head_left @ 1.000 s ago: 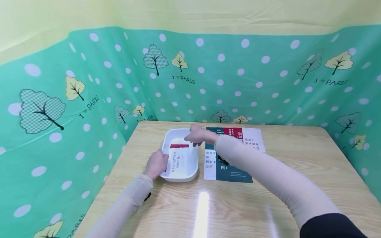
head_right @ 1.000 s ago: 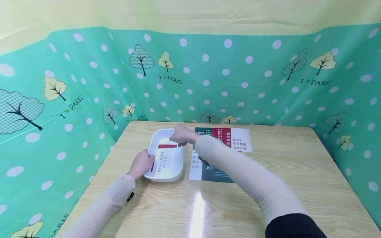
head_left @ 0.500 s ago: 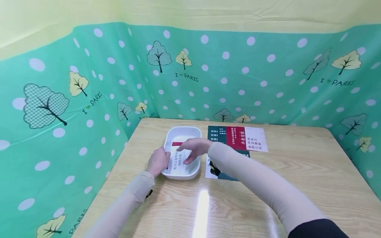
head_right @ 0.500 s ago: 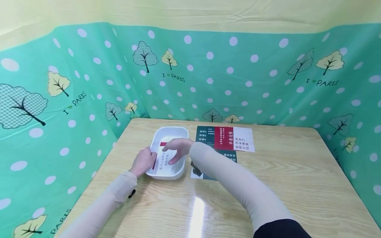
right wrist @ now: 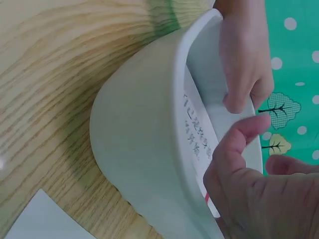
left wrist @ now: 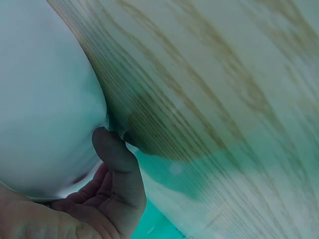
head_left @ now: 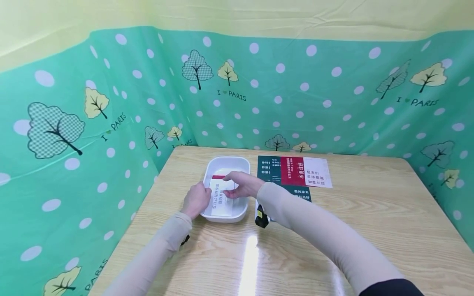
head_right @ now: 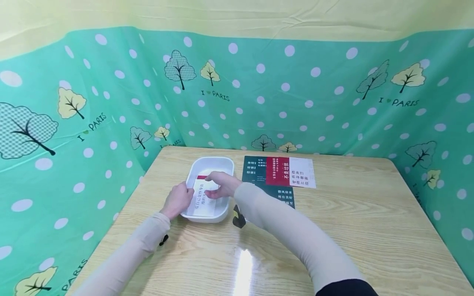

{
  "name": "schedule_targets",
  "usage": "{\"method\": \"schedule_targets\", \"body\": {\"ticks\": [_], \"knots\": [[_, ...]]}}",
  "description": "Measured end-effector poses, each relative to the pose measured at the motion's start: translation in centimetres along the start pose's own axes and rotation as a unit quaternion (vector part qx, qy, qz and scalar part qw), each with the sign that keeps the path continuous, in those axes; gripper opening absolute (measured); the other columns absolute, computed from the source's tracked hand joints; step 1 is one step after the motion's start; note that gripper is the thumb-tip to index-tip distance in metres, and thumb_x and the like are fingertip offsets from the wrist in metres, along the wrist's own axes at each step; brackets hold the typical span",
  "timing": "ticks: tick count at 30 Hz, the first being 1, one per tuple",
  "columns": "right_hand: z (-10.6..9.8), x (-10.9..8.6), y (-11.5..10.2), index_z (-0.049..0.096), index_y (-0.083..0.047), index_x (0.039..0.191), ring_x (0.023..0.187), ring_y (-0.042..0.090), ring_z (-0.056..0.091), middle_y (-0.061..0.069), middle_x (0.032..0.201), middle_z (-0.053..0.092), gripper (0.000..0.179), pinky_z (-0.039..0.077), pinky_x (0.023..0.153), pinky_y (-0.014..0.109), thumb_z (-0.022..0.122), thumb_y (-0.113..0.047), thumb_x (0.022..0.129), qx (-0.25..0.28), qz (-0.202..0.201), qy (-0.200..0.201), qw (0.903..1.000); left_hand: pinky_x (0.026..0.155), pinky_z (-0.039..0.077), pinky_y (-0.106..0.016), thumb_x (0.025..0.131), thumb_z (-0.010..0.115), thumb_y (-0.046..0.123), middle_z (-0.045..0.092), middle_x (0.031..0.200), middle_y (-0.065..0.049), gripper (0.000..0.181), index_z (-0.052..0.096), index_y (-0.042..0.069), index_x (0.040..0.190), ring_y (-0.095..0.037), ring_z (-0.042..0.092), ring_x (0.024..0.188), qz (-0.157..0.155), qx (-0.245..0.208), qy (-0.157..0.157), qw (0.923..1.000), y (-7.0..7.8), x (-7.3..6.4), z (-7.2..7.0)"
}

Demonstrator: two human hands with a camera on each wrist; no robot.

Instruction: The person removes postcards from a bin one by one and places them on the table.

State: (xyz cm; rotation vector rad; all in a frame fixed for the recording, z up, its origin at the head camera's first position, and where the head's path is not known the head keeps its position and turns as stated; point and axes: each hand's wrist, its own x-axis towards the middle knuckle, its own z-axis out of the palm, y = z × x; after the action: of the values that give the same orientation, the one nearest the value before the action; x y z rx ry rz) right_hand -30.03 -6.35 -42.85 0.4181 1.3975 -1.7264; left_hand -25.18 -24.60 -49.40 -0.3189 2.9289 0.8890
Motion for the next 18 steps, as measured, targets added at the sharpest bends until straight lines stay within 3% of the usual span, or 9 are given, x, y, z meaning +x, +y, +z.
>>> {"method": "schedule_targets", "body": {"ticks": [3, 6, 8, 13, 16, 18], "knots": [[0.0, 0.2, 0.1, 0.028, -0.006, 0.160, 0.084, 0.022, 0.058, 0.024, 0.123, 0.049, 0.066, 0.055, 0.073, 0.021, 0.061, -0.007, 0.103, -0.006, -0.011, 0.010, 0.9999, 0.055, 0.053, -0.033, 0.107, 0.050, 0.018, 0.063, 0.086, -0.014, 0.031, 0.060, -0.009, 0.120, -0.024, 0.064, 0.070, -0.007, 0.000, -0.004, 1.0000, 0.0, 0.0, -0.1], [0.0, 0.5, 0.4, 0.031, 0.002, 0.156, 0.082, 0.021, 0.058, 0.021, 0.118, 0.053, 0.061, 0.054, 0.069, 0.022, 0.059, -0.003, 0.103, -0.067, -0.043, 0.013, 0.9967, 0.056, 0.053, -0.033, 0.107, 0.051, 0.018, 0.063, 0.087, -0.015, 0.032, 0.060, -0.009, 0.121, -0.024, 0.063, 0.071, -0.011, 0.000, -0.004, 0.9999, 0.1, 0.0, -0.1], [0.0, 0.7, 0.8, 0.037, 0.010, 0.150, 0.077, 0.020, 0.059, 0.020, 0.109, 0.058, 0.053, 0.054, 0.066, 0.023, 0.058, 0.001, 0.102, -0.124, -0.075, 0.017, 0.9893, 0.055, 0.054, -0.033, 0.107, 0.050, 0.018, 0.063, 0.087, -0.015, 0.032, 0.059, -0.009, 0.122, -0.024, 0.064, 0.070, -0.011, -0.002, -0.005, 0.9999, 0.1, 0.0, -0.2], [0.4, 0.6, 2.1, 0.044, 0.018, 0.136, 0.061, 0.017, 0.059, 0.017, 0.087, 0.061, 0.042, 0.056, 0.057, 0.023, 0.056, 0.009, 0.096, -0.274, -0.156, 0.059, 0.9470, 0.055, 0.052, -0.034, 0.106, 0.050, 0.018, 0.062, 0.084, -0.014, 0.029, 0.061, -0.007, 0.116, -0.024, 0.062, 0.069, -0.006, 0.003, -0.001, 1.0000, 0.1, 0.1, -0.2], [0.7, 0.4, 2.6, 0.030, 0.017, 0.148, 0.059, 0.016, 0.059, 0.017, 0.088, 0.061, 0.060, 0.057, 0.057, 0.026, 0.056, 0.007, 0.095, -0.346, -0.178, 0.090, 0.9168, 0.054, 0.051, -0.034, 0.106, 0.049, 0.018, 0.062, 0.083, -0.013, 0.027, 0.061, -0.006, 0.112, -0.024, 0.062, 0.068, -0.007, 0.003, -0.001, 1.0000, 0.0, 0.0, -0.2], [0.8, 0.4, 2.7, 0.018, 0.015, 0.156, 0.059, 0.017, 0.058, 0.017, 0.091, 0.061, 0.071, 0.059, 0.061, 0.030, 0.056, 0.005, 0.097, -0.377, -0.180, 0.100, 0.9030, 0.054, 0.052, -0.033, 0.106, 0.048, 0.017, 0.061, 0.083, -0.013, 0.027, 0.060, -0.006, 0.113, -0.024, 0.062, 0.067, -0.011, -0.001, -0.005, 0.9999, 0.0, 0.0, -0.2]]}}
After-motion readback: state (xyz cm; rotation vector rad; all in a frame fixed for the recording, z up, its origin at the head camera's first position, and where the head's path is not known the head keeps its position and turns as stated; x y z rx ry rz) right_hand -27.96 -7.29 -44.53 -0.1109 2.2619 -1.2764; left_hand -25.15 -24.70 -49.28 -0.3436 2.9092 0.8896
